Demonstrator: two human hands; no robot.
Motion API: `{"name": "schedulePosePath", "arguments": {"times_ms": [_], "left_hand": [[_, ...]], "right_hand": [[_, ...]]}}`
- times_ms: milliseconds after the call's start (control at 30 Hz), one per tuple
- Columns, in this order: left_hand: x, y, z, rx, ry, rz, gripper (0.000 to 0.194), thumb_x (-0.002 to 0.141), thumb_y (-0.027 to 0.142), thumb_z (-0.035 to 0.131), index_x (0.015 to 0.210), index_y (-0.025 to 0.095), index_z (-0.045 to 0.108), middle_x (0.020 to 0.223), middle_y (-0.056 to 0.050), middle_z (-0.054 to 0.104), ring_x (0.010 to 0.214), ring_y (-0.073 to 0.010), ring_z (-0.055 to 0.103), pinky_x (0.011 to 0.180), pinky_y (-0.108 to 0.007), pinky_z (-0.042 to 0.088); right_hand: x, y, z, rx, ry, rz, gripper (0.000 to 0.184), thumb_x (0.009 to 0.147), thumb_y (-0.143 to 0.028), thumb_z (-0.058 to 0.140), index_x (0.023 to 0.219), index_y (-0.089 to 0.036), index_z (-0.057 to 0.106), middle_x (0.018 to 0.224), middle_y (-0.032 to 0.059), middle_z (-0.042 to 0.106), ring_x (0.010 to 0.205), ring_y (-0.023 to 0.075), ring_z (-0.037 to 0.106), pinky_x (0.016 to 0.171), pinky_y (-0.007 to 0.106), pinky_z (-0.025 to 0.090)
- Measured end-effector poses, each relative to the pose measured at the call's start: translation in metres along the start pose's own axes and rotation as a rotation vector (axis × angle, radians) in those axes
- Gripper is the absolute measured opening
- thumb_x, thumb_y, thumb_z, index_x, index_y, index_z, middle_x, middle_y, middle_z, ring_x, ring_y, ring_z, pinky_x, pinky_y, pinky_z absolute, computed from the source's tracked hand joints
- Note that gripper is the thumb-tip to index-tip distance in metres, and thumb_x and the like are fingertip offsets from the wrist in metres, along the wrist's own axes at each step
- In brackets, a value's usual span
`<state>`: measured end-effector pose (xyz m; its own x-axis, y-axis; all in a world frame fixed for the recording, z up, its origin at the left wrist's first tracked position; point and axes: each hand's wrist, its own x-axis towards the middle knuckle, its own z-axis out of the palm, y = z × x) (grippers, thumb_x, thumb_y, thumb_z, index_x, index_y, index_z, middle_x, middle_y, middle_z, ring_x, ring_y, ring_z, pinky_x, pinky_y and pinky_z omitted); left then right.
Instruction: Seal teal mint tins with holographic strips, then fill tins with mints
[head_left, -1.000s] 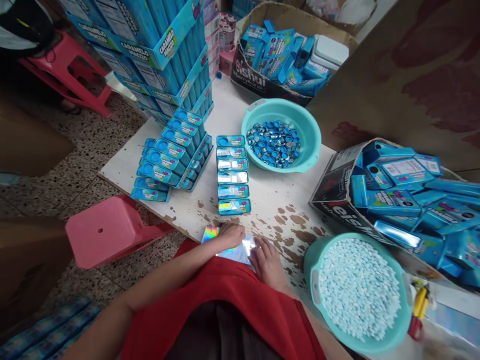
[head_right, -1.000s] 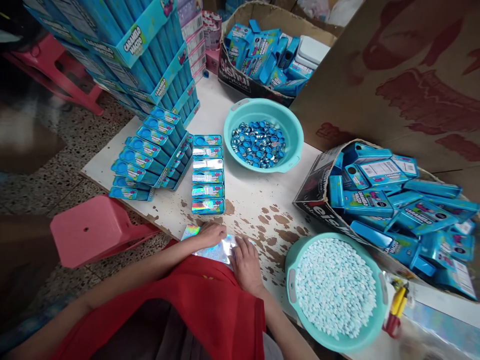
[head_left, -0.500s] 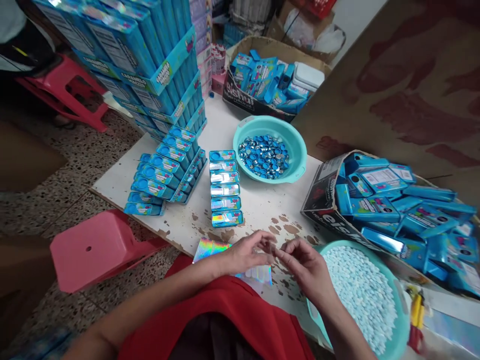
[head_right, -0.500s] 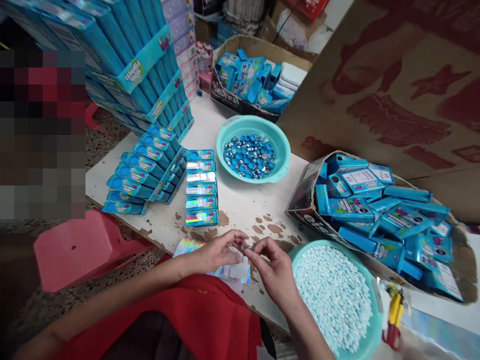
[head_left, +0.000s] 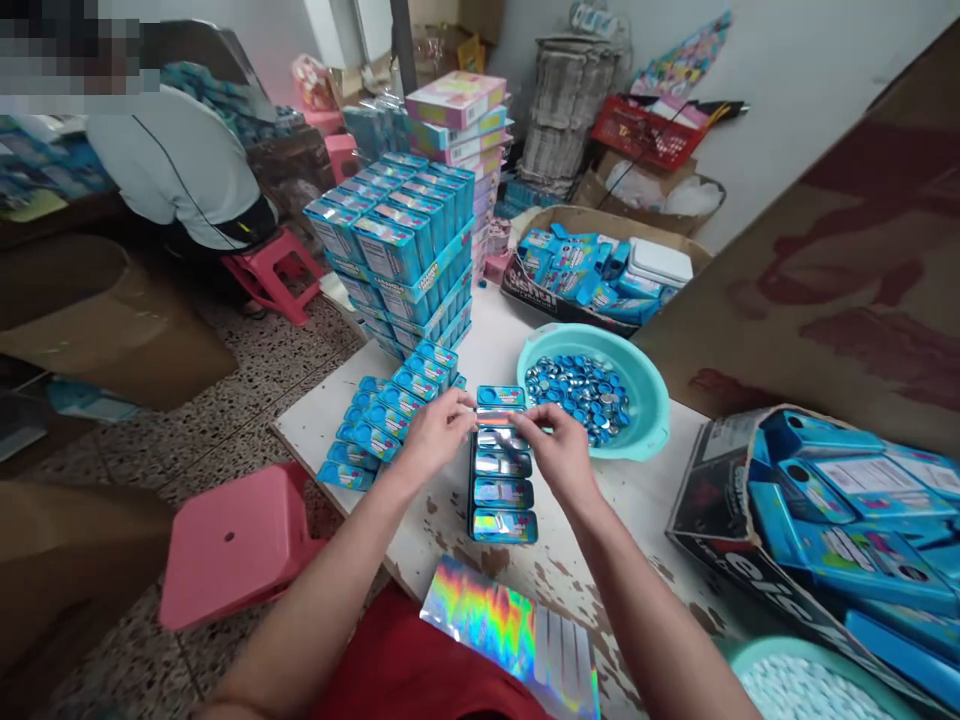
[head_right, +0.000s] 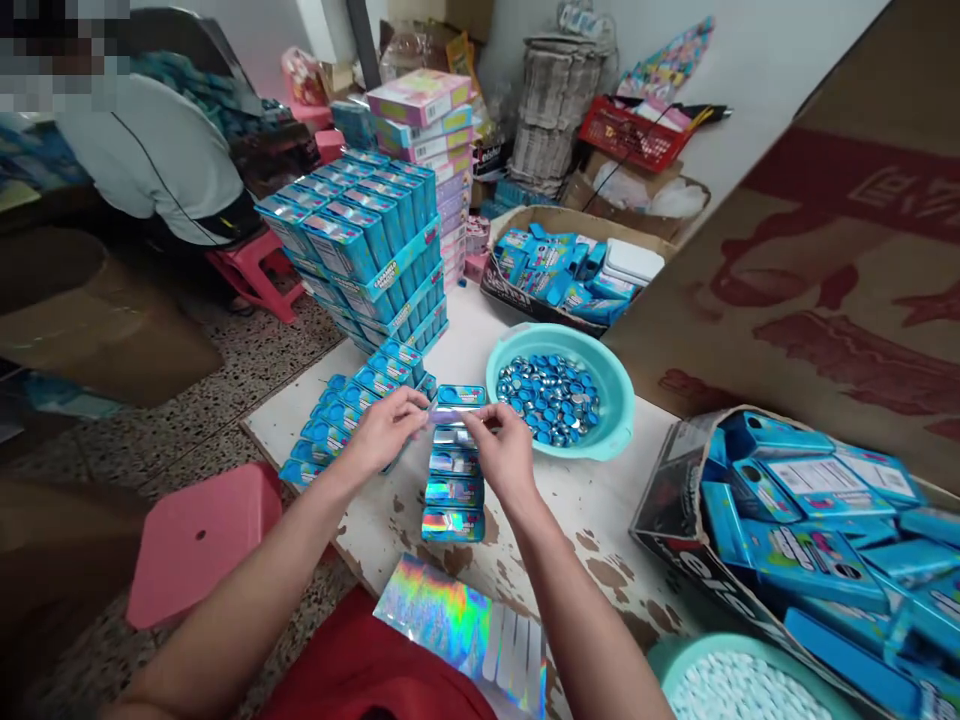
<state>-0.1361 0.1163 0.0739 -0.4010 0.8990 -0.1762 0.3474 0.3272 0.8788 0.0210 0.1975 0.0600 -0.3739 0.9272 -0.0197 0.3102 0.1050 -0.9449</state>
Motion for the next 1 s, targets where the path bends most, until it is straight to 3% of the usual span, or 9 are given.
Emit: {"name": "schedulePosePath", "arguments": {"times_ms": [133, 233, 367, 467, 600, 667, 767, 900, 1000], "left_hand": [[0.03, -0.002, -0.003, 0.244, 0.093, -0.011, 0.02, 0.08, 0.018, 0.045, 0.095, 0.019, 0.058, 0.075, 0.0, 0.066, 0.074, -0.0154, 0.061, 0.068, -0.025, 0.043], [0.039, -0.006, 0.007, 0.402, 0.114, -0.064, 0.024, 0.083, 0.014, 0.041, 0.102, 0.019, 0.056, 0.082, -0.003, 0.067, 0.081, -0.0175, 0.062, 0.073, -0.028, 0.042], [0.049, -0.016, 0.023, 0.435, 0.122, -0.108, 0.024, 0.087, 0.016, 0.04, 0.108, 0.019, 0.052, 0.087, -0.004, 0.067, 0.084, -0.0181, 0.062, 0.075, -0.028, 0.043], [0.055, -0.026, 0.029, 0.374, 0.154, -0.145, 0.02, 0.087, 0.018, 0.042, 0.104, 0.02, 0.052, 0.089, -0.003, 0.067, 0.086, -0.0169, 0.062, 0.075, -0.027, 0.044], [0.048, -0.034, 0.033, 0.307, 0.127, -0.251, 0.025, 0.086, 0.023, 0.048, 0.11, 0.02, 0.054, 0.093, -0.005, 0.068, 0.094, -0.0191, 0.063, 0.084, -0.03, 0.046], [0.04, -0.035, 0.039, 0.192, 0.166, -0.208, 0.034, 0.09, 0.029, 0.042, 0.121, 0.018, 0.051, 0.117, -0.01, 0.064, 0.113, -0.0198, 0.056, 0.096, -0.031, 0.042], [0.028, -0.035, 0.05, -0.053, 0.151, -0.114, 0.056, 0.093, 0.044, 0.03, 0.142, 0.015, 0.031, 0.151, -0.011, 0.031, 0.139, -0.0183, 0.027, 0.111, -0.031, 0.028], [0.018, -0.036, 0.052, -0.329, -0.039, -0.126, 0.069, 0.092, 0.056, 0.02, 0.148, 0.016, 0.017, 0.156, -0.008, 0.017, 0.142, -0.0179, 0.018, 0.114, -0.032, 0.024], [-0.001, -0.044, 0.053, -0.41, 0.043, -0.133, 0.068, 0.092, 0.056, 0.012, 0.15, 0.02, 0.005, 0.157, -0.003, 0.006, 0.144, -0.0176, 0.008, 0.116, -0.034, 0.021]], "right_hand": [[0.04, 0.006, 0.017, -0.218, 0.093, -0.029, 0.02, 0.066, -0.038, 0.065, 0.061, -0.018, 0.063, 0.079, 0.005, 0.06, 0.086, 0.0227, 0.054, 0.082, 0.038, 0.041], [0.05, 0.018, 0.026, -0.275, 0.125, -0.015, 0.019, 0.065, -0.037, 0.063, 0.059, -0.019, 0.064, 0.084, 0.0072, 0.058, 0.089, 0.0249, 0.052, 0.085, 0.041, 0.04], [0.054, 0.036, 0.037, -0.237, 0.152, -0.024, 0.017, 0.064, -0.035, 0.062, 0.056, -0.02, 0.06, 0.083, 0.0074, 0.056, 0.09, 0.0255, 0.052, 0.085, 0.04, 0.041], [0.058, 0.044, 0.039, -0.185, 0.173, 0.019, 0.017, 0.062, -0.036, 0.063, 0.065, -0.02, 0.06, 0.081, 0.0059, 0.058, 0.085, 0.0238, 0.054, 0.079, 0.037, 0.045], [0.059, 0.046, 0.032, -0.097, 0.184, 0.063, 0.036, 0.068, -0.039, 0.059, 0.094, -0.015, 0.059, 0.084, 0.0074, 0.064, 0.073, 0.0214, 0.06, 0.067, 0.034, 0.049], [0.057, 0.046, 0.03, -0.046, 0.166, 0.037, 0.048, 0.072, -0.043, 0.057, 0.11, -0.013, 0.055, 0.104, 0.0139, 0.065, 0.086, 0.0249, 0.063, 0.073, 0.036, 0.05], [0.052, 0.049, 0.034, -0.017, 0.043, -0.018, 0.066, 0.074, -0.052, 0.058, 0.127, -0.014, 0.049, 0.133, 0.0178, 0.052, 0.123, 0.0322, 0.049, 0.096, 0.046, 0.042], [0.046, 0.059, 0.032, 0.059, -0.19, 0.104, 0.082, 0.078, -0.065, 0.047, 0.143, -0.018, 0.032, 0.146, 0.0139, 0.039, 0.135, 0.0297, 0.036, 0.104, 0.047, 0.037], [0.023, 0.075, 0.019, 0.31, -0.145, 0.25, 0.082, 0.081, -0.07, 0.039, 0.148, -0.025, 0.022, 0.151, 0.0079, 0.03, 0.136, 0.0262, 0.033, 0.102, 0.042, 0.042]]}}
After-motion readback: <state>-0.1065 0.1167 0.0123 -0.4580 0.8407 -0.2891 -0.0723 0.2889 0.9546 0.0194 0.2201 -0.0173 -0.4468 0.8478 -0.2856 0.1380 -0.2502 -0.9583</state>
